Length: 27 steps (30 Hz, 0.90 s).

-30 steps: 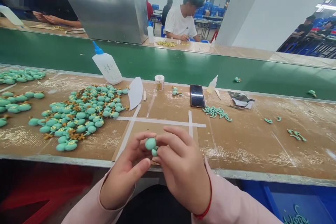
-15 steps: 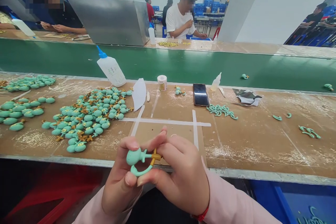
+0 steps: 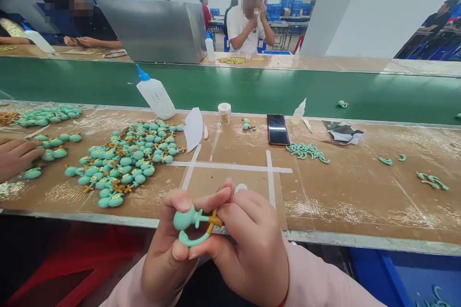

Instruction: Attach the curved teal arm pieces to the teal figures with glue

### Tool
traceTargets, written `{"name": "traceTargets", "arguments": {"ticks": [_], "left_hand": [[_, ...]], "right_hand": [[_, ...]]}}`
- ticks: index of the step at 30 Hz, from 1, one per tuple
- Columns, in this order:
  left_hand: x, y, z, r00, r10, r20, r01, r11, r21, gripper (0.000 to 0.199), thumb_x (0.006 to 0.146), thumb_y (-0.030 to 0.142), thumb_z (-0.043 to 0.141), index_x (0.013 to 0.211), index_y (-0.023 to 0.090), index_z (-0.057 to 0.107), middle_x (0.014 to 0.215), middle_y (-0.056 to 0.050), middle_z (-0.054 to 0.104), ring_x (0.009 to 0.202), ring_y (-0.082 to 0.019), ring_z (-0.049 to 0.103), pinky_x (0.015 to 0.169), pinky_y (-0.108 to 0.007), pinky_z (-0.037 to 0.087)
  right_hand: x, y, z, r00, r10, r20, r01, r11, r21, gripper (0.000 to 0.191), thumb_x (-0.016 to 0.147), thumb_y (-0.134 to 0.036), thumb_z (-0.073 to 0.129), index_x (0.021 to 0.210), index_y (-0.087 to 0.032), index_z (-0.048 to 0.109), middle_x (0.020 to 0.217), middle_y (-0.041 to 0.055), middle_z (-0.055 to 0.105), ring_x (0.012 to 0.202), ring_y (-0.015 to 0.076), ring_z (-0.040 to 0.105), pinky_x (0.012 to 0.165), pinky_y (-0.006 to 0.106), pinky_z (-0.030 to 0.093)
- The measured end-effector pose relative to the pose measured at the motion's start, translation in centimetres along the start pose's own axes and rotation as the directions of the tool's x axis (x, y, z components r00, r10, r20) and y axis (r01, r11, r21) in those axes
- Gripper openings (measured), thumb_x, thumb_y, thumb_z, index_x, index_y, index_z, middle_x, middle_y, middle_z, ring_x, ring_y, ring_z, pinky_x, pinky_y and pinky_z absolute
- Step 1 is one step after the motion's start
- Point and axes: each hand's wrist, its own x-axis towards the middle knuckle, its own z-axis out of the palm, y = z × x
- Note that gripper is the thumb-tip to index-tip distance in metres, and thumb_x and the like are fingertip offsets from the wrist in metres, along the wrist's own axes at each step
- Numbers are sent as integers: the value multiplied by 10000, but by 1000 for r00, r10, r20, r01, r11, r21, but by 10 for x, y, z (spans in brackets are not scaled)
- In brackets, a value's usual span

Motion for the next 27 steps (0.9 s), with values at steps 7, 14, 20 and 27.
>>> {"name": "traceTargets", "arguments": {"ticks": [7, 14, 20, 27], "left_hand": [[-2, 2, -1, 1000, -20, 16, 20, 1000, -7, 231, 938, 373, 566, 1153, 352, 483, 1395, -20, 620, 1434, -244, 371, 1161, -504, 251], [-1, 1, -1, 999, -18, 39, 18, 1000, -13, 224, 941, 367, 562, 1152, 351, 486, 1401, -23, 615, 1434, -238, 370, 1168, -498, 241], [-1, 3, 0, 999, -16, 46, 17, 1000, -26, 231, 940, 348, 563, 1160, 345, 493, 1403, -34, 613, 1433, -241, 371, 1166, -507, 252], [0, 3, -1, 999, -2, 53, 5, 999, -52, 225, 942, 331, 558, 1158, 323, 497, 1403, -60, 610, 1438, -258, 360, 1162, -535, 256]], "right_hand": [[0, -2, 1, 1000, 0, -19, 0, 1000, 4, 359, 896, -504, 608, 830, -158, 676, 736, 68, 681, 706, 182, 643, 659, 295, 502], [1, -2, 1, 999, 6, -38, -6, 1000, 14, 343, 888, -481, 636, 789, -154, 655, 815, 86, 724, 737, 175, 671, 668, 280, 509], [0, -2, 2, 999, 12, -36, -11, 999, 40, 354, 895, -486, 625, 773, -154, 640, 793, 80, 716, 747, 176, 672, 669, 276, 511], [1, -4, 2, 1000, 19, -13, -19, 999, 34, 384, 897, -518, 600, 781, -159, 673, 723, 59, 688, 712, 171, 656, 653, 276, 502]]}}
